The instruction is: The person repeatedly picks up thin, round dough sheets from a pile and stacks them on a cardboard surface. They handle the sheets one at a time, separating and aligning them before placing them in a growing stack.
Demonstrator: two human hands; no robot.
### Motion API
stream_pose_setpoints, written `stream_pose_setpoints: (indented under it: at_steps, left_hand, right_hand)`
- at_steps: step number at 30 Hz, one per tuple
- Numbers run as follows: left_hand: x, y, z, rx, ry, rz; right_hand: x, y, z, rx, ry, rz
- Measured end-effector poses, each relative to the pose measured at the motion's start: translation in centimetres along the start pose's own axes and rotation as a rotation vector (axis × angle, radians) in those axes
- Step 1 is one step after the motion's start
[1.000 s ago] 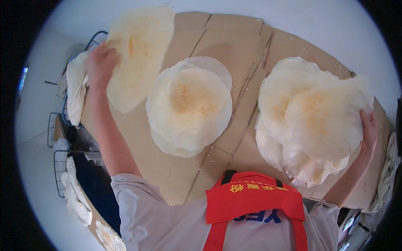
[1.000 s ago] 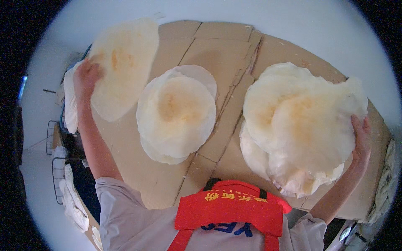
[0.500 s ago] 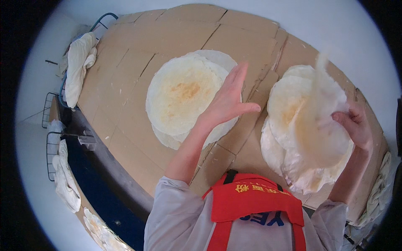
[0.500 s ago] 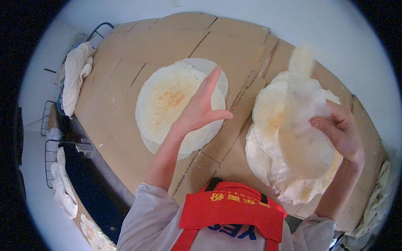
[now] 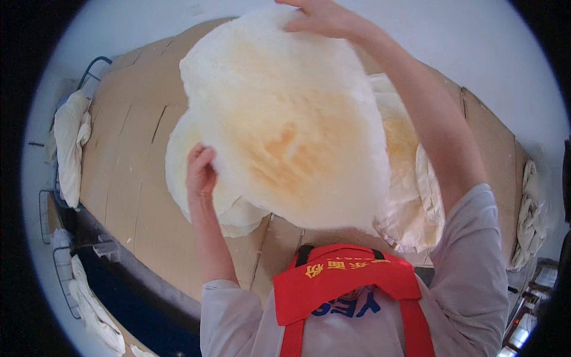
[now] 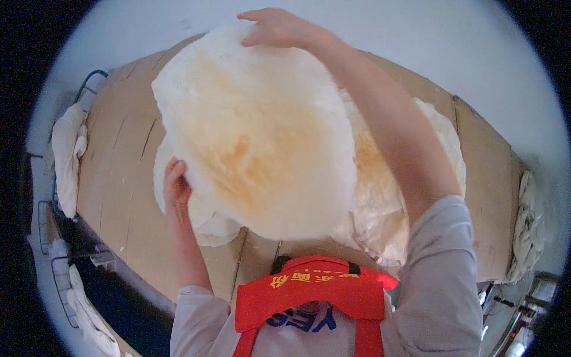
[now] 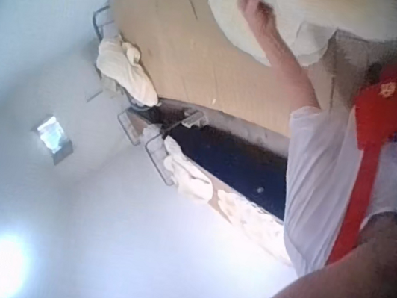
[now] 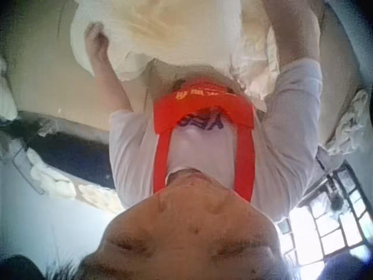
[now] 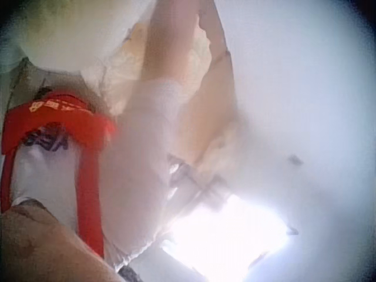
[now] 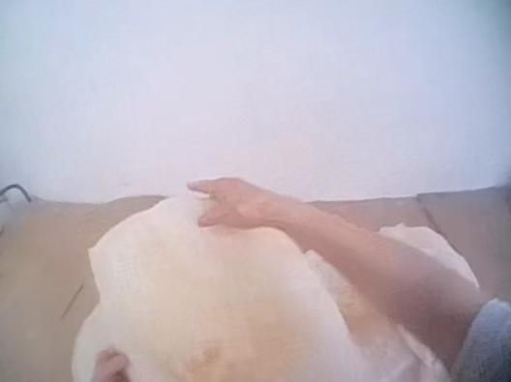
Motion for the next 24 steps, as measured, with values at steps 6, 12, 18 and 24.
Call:
stream_pose_setpoints:
  at_steps: [6, 12, 18, 24]
  left_hand:
    - [2.5, 14.2, -2.0, -0.400, 0.285, 0.445]
    - [3.5, 14.3, -1.4, -0.627, -0.081, 1.886]
    - [11.9, 10.2, -2.4, -0.030, -0.037, 1.975]
    - [5.0, 4.2, 0.4, 0.175, 0.096, 1.768]
  right_hand:
    - [-0.4, -0.1, -8.1, -0.417, -0.152, 0.004]
    - [-7.2, 1.5, -32.0, -0.554, -0.737, -0.038]
    - [-6.5, -4.1, -43.8, -0.669, -0.910, -0.159]
    - [-4.9, -8.0, -43.5, -0.561, -0.957, -0.442]
Point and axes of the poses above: each hand's wrist, its own z-axis towards the middle knuckle, its own y-axis out of the back of the hand, x = y × z, the point moved 1 cm from there along z, towards the middle knuckle, and after that the axes turned 11 degrees about z, right-handed, at the moved point
